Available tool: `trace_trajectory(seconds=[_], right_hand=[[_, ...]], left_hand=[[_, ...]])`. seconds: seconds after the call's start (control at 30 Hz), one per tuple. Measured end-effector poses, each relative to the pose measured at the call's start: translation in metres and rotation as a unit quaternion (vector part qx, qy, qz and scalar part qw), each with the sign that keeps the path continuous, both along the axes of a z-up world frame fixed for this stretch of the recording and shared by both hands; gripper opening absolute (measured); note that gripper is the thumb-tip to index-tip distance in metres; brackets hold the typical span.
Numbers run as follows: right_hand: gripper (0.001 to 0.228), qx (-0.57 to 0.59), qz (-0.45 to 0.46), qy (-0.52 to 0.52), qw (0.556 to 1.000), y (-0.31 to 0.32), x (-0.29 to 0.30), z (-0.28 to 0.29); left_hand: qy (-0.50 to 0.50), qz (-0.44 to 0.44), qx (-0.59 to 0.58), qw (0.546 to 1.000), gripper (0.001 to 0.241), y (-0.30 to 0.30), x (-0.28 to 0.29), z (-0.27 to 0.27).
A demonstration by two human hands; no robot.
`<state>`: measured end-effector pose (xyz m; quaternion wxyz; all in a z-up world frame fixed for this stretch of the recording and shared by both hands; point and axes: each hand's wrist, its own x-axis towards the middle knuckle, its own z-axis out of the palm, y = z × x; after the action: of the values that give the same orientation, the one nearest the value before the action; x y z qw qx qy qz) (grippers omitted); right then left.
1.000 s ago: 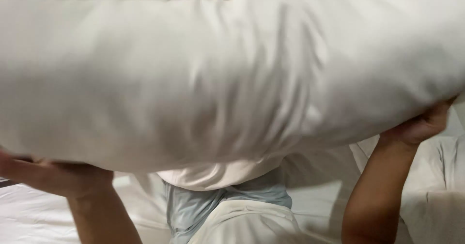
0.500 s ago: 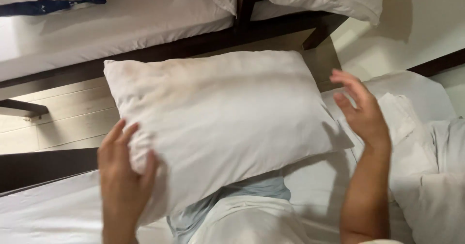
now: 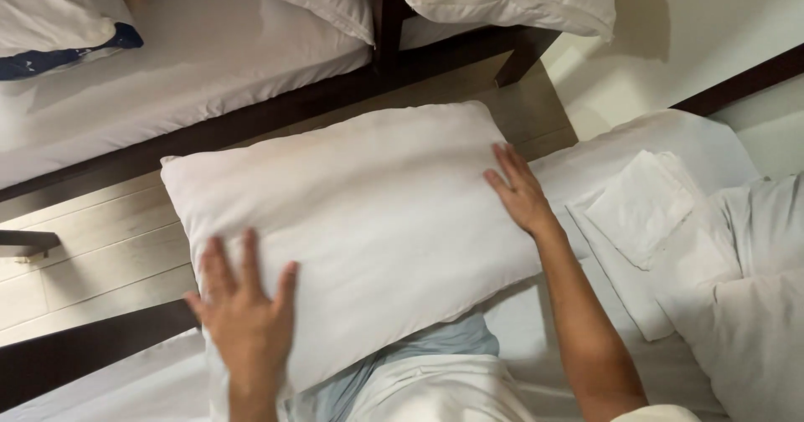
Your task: The person inserts a blue pillow with star patterns into a white pillowcase while sitting on a bed. They pull the case over the pillow, zip it closed, and then place the finished pillow onto a stack of other pillows.
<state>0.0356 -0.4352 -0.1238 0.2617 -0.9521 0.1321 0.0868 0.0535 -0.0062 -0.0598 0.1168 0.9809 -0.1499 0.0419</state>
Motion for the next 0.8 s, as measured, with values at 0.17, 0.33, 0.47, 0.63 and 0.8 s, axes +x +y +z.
trace_trajectory(seconds=[0.17, 0.33, 0.47, 0.63, 0.8], right_hand=[[0.071, 0.266, -0.255, -0.006, 0.930, -0.018, -0.013, -0.004], [0.064, 0.198, -0.220, -0.137, 0.945, -0.007, -0.047, 0.089], [0.065, 0.060, -0.090, -0.228, 0.968, 0.016, -0.048, 0.136], [0.065, 0.073, 0.059, -0.184, 0.978, 0.047, -0.008, 0.056], [0.081, 0.103, -0.088, -0.131, 0.982, 0.000, -0.023, -0.009]], left_hand=[[0.201, 0.270, -0.350, 0.874, 0.089, 0.024, 0.013, 0.019], [0.123, 0.246, -0.349, 0.896, 0.080, 0.047, -0.017, 0.071], [-0.113, 0.014, -0.116, 0.987, 0.083, 0.074, -0.022, 0.055], [-0.010, 0.071, -0.068, 0.995, 0.078, 0.012, 0.001, 0.030], [0.038, 0.159, -0.090, 0.982, 0.086, 0.017, -0.009, 0.022]])
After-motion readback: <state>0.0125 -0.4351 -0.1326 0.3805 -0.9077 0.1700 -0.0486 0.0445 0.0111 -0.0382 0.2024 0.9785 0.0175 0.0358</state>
